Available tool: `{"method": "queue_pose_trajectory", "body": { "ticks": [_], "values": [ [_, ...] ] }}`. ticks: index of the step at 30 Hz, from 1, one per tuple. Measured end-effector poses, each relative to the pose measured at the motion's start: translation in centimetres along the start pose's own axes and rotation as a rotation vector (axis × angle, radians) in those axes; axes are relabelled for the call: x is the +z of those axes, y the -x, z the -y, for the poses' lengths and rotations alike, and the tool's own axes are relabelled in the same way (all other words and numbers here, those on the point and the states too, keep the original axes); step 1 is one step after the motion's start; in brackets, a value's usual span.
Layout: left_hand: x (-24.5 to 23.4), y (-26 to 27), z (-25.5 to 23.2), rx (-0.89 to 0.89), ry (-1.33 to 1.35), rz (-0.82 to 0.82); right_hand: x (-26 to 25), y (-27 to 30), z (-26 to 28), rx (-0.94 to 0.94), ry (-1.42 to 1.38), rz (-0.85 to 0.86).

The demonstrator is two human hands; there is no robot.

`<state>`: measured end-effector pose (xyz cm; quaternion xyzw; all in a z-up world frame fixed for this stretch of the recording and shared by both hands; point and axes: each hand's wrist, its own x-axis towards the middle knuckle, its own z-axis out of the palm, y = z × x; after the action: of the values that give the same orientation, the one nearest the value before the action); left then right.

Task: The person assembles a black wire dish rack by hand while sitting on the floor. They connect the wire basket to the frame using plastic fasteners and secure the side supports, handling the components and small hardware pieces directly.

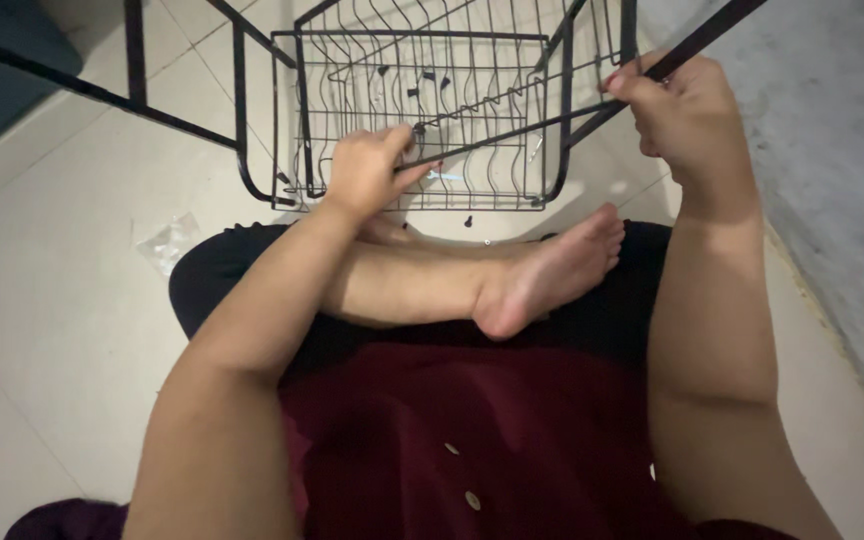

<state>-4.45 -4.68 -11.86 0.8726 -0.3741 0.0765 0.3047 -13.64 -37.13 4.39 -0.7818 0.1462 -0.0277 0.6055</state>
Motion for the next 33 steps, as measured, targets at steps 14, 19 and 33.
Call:
{"method": "queue_pose_trajectory", "body": {
  "ticks": [14,19,33],
  "values": [
    [-2.8,-5.1,-11.1,0.174,0.255,-0.02,0.1,0.2,-0.9,-0.023,0.182,-0.04],
    [-0.2,-10.8,-15.0,0.112,0.384,-0.074,0.1,0.2,-1.1,0.054,0.244,-0.076],
    [-0.6,-10.6,-17.0,0.171,0.523,-0.265,-3.7,2.5,-4.7,-0.278,-0.265,-0.138]
  ]
}}
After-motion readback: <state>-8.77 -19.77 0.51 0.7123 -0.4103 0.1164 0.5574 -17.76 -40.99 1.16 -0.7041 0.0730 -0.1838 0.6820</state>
